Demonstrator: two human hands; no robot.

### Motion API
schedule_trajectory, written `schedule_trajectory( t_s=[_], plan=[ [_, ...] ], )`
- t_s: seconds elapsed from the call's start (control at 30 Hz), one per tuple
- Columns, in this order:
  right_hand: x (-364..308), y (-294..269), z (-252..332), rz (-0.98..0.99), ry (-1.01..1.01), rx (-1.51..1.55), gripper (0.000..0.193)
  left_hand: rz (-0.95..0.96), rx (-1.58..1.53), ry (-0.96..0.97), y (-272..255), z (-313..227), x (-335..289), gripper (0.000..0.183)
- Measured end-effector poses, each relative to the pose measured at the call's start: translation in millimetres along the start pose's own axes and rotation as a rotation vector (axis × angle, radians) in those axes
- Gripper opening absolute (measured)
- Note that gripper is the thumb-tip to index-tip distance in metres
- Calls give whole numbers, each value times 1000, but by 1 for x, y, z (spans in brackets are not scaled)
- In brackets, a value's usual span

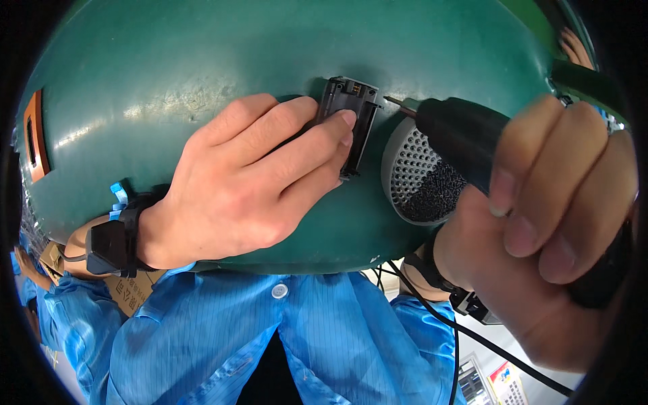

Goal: The person uses an electric screwdriver to drive screws into a small black plastic component on a green workbench.

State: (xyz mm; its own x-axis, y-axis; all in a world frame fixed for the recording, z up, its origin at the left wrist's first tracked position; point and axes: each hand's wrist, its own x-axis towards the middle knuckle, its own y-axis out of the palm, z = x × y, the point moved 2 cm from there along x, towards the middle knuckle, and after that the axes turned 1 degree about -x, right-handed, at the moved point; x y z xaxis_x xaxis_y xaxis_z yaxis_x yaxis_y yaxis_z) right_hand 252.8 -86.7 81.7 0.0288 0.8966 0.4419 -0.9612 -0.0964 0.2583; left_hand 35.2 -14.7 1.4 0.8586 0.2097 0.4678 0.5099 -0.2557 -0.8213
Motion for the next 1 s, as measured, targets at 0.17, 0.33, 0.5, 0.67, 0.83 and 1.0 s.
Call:
schedule_trajectory(
  t_s=[0.17, 0.33, 0.5, 0.67, 0.83, 1.0],
  plan=[
    [-1, 6, -15, -32, -2, -46, 33, -14, -26, -14, 1, -1, 1, 26],
    [2, 9, -19, -47, -1, -80, 30, -49, -12, -1, 4, -1, 1, 24],
    [6, 11, -22, -51, 0, -104, 28, -42, -10, 0, 6, 1, 1, 24],
    [12, 19, -20, -39, -4, -120, 26, -27, -35, -4, -1, 2, 1, 24],
    [17, 44, -3, -40, -9, -184, 25, -31, -132, -13, -2, 6, 3, 20],
    [-7, 47, 13, -330, -127, -59, 25, -115, -141, -40, -5, 6, 3, 20]
  ],
)
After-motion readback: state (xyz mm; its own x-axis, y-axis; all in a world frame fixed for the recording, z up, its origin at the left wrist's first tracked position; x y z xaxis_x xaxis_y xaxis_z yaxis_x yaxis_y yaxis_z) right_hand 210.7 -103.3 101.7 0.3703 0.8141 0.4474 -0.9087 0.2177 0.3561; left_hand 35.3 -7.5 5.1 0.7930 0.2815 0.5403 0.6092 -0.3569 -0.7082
